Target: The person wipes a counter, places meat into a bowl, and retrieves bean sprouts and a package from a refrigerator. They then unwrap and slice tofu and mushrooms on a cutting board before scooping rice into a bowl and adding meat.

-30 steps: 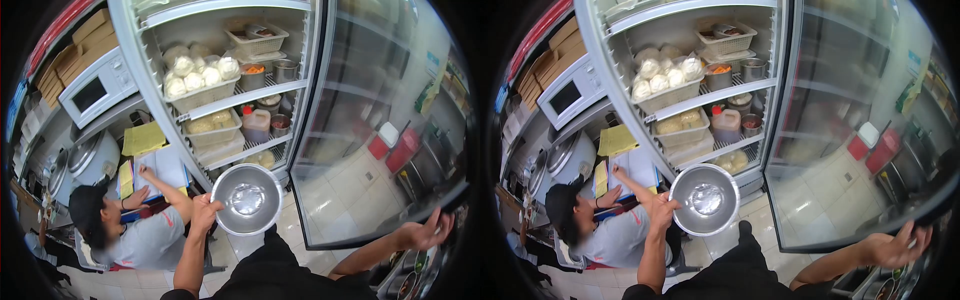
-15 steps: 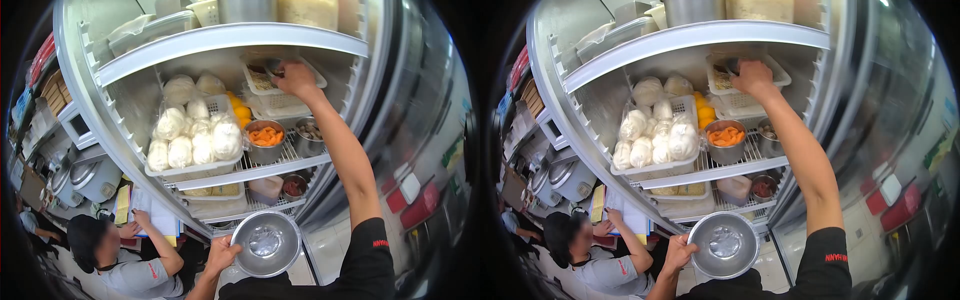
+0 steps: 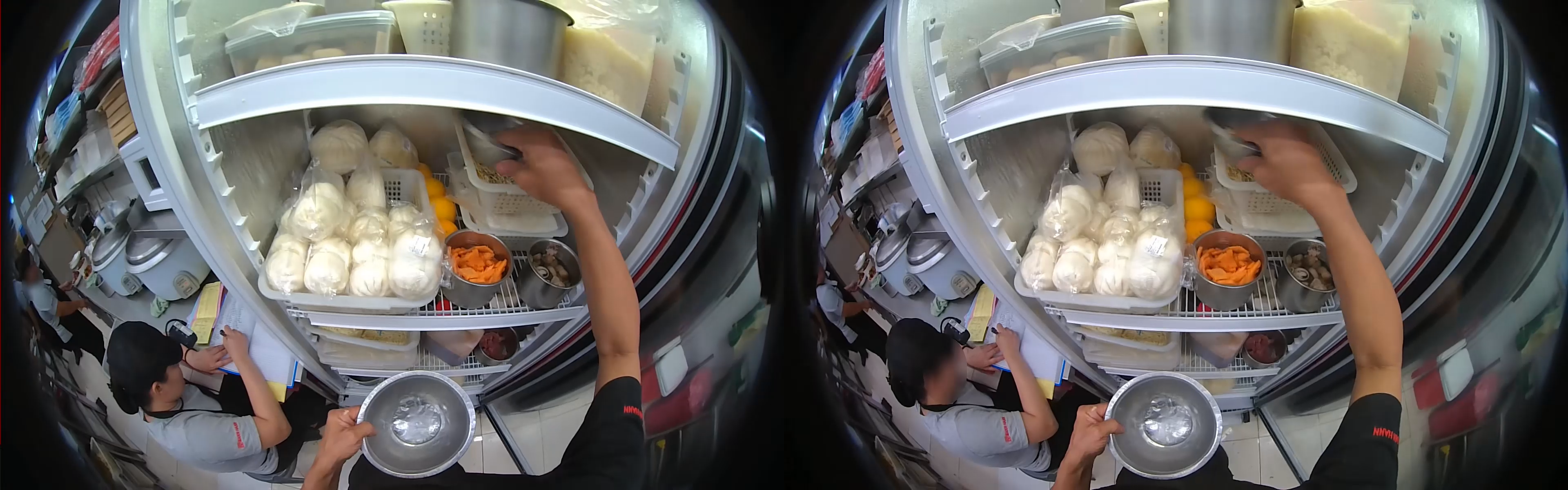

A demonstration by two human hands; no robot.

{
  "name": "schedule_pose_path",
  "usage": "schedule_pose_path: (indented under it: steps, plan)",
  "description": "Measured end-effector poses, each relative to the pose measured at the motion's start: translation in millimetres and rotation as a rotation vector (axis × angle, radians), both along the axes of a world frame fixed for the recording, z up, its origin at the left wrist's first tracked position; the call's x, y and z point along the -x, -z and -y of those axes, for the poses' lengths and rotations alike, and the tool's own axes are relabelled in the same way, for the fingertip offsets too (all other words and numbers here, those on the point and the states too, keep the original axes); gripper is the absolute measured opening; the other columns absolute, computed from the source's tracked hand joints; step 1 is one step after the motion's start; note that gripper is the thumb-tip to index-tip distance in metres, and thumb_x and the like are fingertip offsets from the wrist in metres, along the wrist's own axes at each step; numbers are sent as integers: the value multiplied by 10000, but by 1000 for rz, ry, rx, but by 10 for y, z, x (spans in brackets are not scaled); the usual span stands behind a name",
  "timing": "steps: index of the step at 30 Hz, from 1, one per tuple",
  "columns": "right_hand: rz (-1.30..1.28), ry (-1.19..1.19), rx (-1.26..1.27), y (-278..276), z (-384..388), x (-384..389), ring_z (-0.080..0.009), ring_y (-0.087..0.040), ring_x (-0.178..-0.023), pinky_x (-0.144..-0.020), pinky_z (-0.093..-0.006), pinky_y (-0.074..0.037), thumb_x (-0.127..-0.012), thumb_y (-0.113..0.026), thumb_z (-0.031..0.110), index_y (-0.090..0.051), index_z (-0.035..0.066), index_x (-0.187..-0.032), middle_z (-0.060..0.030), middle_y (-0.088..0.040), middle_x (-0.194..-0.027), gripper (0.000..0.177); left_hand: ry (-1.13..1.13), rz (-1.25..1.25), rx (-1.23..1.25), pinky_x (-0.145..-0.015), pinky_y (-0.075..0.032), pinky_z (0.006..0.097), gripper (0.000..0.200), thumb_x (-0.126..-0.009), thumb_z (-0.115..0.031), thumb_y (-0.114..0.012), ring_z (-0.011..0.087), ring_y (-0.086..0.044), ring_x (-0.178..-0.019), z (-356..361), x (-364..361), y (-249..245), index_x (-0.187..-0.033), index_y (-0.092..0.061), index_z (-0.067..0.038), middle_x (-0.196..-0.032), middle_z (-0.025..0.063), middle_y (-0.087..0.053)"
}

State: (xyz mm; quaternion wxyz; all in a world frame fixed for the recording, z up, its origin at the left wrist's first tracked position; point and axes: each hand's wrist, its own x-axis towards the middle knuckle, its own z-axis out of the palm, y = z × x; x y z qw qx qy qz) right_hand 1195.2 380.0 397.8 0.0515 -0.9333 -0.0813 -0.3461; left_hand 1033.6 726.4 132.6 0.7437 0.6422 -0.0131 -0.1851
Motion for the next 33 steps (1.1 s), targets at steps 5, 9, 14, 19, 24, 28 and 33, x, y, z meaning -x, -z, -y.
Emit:
schedule_pose_path:
  steps: [5, 9, 14, 19, 24, 28, 33]
  plan:
    - [-68, -256, -116, -68, -554, -434, -319, -582, -978, -848, -364, -450, -719, -712, 212, -628, 59, -1051, -162, -614, -1059, 375, 86, 5, -20, -593, -454, 222, 228, -613, 90, -563, 86, -564, -621, 123, -24, 1, -824, -649, 77, -734, 44, -647]
    - [-154, -263, 90, 108, -897, -1094, -324, -621, -894, -803, -376, -487, -696, -713, 201, -647, 64, -1028, -161, -647, -960, 365, 105, 37, -10, -601, -453, 220, 220, -630, 86, -557, 89, -567, -630, 188, 28, 94, -829, -650, 77, -736, 48, -649]
    - [-259, -123, 31, 597, -1005, -1428, -341, -607, -918, -827, -394, -491, -689, -593, 85, -654, 74, -1027, -190, -639, -952, 344, 86, 13, 2, -606, -456, 225, 222, -627, 82, -552, 97, -571, -632, 264, 107, 61, -822, -655, 74, -738, 58, -654]
    - [-396, -191, 95, 432, -849, -1187, -304, -587, -988, -845, -392, -472, -714, -704, 248, -631, 51, -1042, -179, -633, -982, 389, 133, 37, -36, -592, -454, 221, 215, -681, 55, -546, 72, -558, -643, 380, 22, 33, -861, -664, 48, -730, 24, -650]
    - [-509, 73, 64, -212, -13, -862, -254, -581, -1013, -851, -337, -457, -704, -663, 305, -632, 124, -1046, -105, -638, -1028, 388, 163, 48, -44, -543, -418, 221, 173, -680, 19, -551, 63, -528, -600, 522, -142, -186, -812, -659, 43, -680, 12, -619]
    - [-668, 178, 113, -36, 356, -771, -289, -442, -1210, -973, -378, -386, -626, -696, 429, -448, 216, -1316, -142, -473, -1297, 763, 227, 104, -34, -485, -384, 219, 150, -677, 8, -562, 51, -491, -540, 674, -287, -267, -788, -660, 35, -615, 4, -590]
    - [-674, 173, 86, 267, 350, -1060, -273, -341, -1289, -1001, -445, -360, -576, -723, 450, -336, 274, -1382, -143, -390, -1368, 911, 280, 4, -36, -436, -365, 222, 117, -679, 24, -558, 52, -475, -488, 872, -399, -405, -747, -654, 32, -595, 18, -583]
